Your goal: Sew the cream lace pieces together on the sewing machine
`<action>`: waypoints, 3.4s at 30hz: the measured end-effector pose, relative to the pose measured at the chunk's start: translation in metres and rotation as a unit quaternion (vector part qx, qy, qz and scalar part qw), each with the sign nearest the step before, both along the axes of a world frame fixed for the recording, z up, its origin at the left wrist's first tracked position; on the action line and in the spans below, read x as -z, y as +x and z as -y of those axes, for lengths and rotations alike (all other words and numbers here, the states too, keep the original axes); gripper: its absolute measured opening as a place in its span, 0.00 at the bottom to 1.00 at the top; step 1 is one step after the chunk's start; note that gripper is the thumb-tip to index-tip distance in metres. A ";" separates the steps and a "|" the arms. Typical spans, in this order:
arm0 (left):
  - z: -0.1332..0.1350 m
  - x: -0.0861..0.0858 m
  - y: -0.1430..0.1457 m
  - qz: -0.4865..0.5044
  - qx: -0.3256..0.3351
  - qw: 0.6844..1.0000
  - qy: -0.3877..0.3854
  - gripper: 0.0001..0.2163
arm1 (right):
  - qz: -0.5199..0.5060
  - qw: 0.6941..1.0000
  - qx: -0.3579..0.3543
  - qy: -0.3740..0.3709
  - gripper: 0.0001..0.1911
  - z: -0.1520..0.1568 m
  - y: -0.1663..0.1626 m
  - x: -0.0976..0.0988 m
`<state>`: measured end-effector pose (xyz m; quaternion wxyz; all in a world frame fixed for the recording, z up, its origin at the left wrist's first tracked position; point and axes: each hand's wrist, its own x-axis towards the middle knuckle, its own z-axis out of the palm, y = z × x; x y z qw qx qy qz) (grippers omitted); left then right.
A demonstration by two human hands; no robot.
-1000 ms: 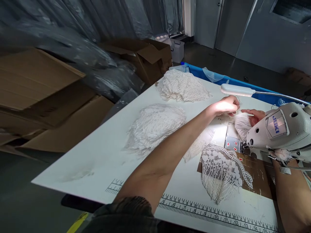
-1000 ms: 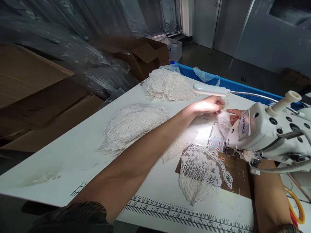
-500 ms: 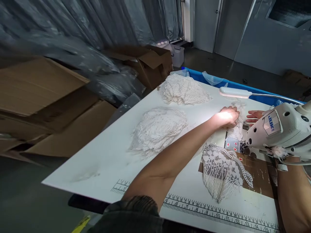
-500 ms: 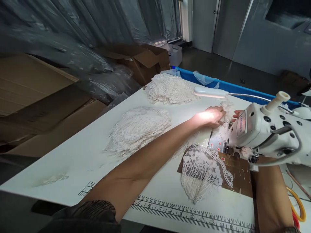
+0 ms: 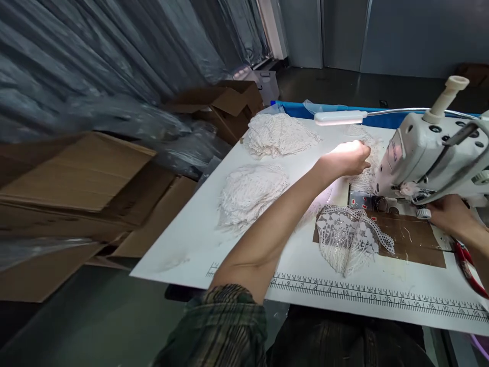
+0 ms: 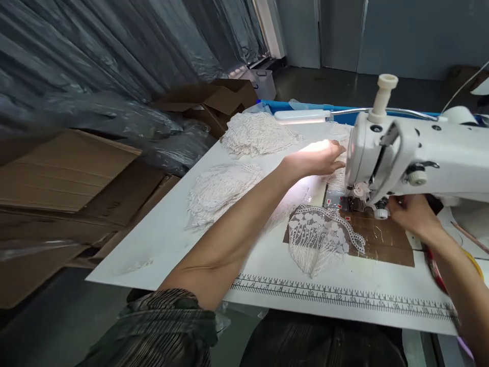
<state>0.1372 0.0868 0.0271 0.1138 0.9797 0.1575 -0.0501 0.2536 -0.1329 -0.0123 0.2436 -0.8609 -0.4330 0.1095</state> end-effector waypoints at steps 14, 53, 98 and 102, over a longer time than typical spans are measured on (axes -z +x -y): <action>0.083 0.055 -0.097 0.046 0.209 0.972 -0.096 0.14 | 0.129 0.971 -0.200 -0.015 0.13 0.030 -0.063 0.045; 0.063 0.095 -0.087 0.318 0.236 0.917 0.056 0.12 | 0.021 0.983 -0.180 0.031 0.15 0.003 -0.037 0.033; 0.057 0.096 -0.087 0.335 0.223 0.906 0.131 0.08 | 0.276 0.898 -0.326 0.110 0.16 0.014 -0.054 0.051; 0.057 0.095 -0.085 0.314 0.220 0.908 0.171 0.11 | 0.285 0.897 -0.318 0.113 0.14 0.014 -0.058 0.049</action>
